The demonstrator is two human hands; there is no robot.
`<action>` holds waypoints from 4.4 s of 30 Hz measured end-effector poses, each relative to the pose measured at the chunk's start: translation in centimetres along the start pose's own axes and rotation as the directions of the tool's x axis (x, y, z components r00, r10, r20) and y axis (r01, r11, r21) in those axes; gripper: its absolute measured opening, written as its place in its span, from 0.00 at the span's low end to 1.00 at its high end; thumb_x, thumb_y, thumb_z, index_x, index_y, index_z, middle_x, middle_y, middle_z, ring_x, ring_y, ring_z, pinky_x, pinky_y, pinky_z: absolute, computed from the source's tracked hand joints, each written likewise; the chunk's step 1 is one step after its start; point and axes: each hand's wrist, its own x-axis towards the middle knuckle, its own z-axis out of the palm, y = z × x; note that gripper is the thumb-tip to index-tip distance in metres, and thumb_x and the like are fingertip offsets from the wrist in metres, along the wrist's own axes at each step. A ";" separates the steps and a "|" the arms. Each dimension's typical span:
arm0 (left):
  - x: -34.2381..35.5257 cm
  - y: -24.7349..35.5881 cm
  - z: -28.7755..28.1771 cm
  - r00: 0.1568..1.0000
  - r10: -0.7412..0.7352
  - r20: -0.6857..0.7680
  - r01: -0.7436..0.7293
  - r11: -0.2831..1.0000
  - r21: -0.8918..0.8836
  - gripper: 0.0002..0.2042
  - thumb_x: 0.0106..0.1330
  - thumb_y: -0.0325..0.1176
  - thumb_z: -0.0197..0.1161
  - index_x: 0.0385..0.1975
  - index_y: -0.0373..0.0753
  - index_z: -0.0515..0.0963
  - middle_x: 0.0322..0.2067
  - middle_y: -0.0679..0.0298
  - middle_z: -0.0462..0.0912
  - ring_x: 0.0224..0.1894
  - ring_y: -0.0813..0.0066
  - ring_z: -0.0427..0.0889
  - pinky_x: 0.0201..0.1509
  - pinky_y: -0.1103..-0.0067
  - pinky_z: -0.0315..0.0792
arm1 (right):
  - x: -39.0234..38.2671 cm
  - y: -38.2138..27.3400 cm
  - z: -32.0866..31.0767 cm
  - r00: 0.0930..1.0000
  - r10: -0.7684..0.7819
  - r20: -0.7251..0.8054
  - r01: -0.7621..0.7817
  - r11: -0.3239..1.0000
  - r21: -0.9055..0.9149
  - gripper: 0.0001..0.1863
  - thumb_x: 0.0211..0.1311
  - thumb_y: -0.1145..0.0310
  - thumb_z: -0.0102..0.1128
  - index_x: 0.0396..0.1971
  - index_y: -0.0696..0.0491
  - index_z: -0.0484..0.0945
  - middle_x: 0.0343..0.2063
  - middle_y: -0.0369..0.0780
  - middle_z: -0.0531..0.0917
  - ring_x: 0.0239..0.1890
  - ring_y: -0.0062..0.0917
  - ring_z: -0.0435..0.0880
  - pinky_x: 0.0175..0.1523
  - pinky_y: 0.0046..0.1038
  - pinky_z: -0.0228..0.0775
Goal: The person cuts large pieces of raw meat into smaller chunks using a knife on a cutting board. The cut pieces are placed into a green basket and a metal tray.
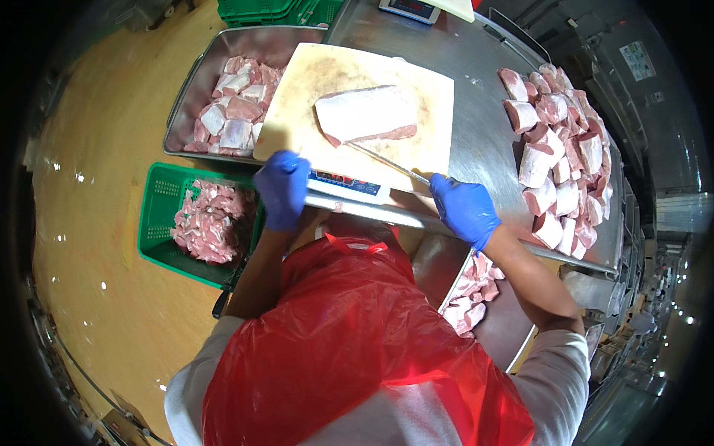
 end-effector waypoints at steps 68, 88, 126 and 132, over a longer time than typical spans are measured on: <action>-1.1 1.8 5.8 0.776 0.629 0.036 -0.628 0.777 -0.033 0.05 0.52 0.21 0.65 0.27 0.39 0.79 0.28 0.58 0.81 0.31 0.59 0.82 0.36 0.68 0.78 | 9.3 -5.0 0.0 0.971 0.026 -0.239 0.020 0.982 0.188 0.13 0.67 0.64 0.56 0.48 0.52 0.78 0.32 0.49 0.84 0.32 0.47 0.85 0.36 0.45 0.76; 0.0 -17.3 -21.5 0.954 -0.249 0.164 0.026 0.618 0.786 0.25 0.61 0.31 0.64 0.60 0.32 0.74 0.55 0.41 0.80 0.56 0.43 0.81 0.61 0.63 0.74 | -0.6 11.4 3.5 0.793 0.586 -0.167 -0.190 0.498 0.846 0.12 0.77 0.64 0.54 0.44 0.58 0.77 0.28 0.35 0.80 0.29 0.17 0.78 0.35 0.23 0.72; 11.9 24.7 25.3 0.595 0.600 0.534 -0.222 0.762 -0.609 0.23 0.70 0.35 0.64 0.63 0.34 0.72 0.55 0.54 0.82 0.57 0.67 0.80 0.61 0.70 0.73 | -17.8 7.7 13.4 0.407 0.903 0.136 -0.240 -0.038 0.970 0.15 0.75 0.61 0.52 0.39 0.60 0.78 0.28 0.38 0.82 0.35 0.22 0.80 0.46 0.27 0.73; 2.9 24.9 54.1 0.055 0.602 0.797 -0.253 0.780 -0.572 0.41 0.64 0.37 0.72 0.72 0.31 0.56 0.69 0.48 0.64 0.71 0.59 0.64 0.74 0.67 0.60 | -26.0 5.4 19.8 0.158 0.972 0.175 -0.174 -0.148 0.974 0.18 0.75 0.56 0.53 0.38 0.57 0.81 0.31 0.42 0.85 0.36 0.27 0.83 0.48 0.33 0.76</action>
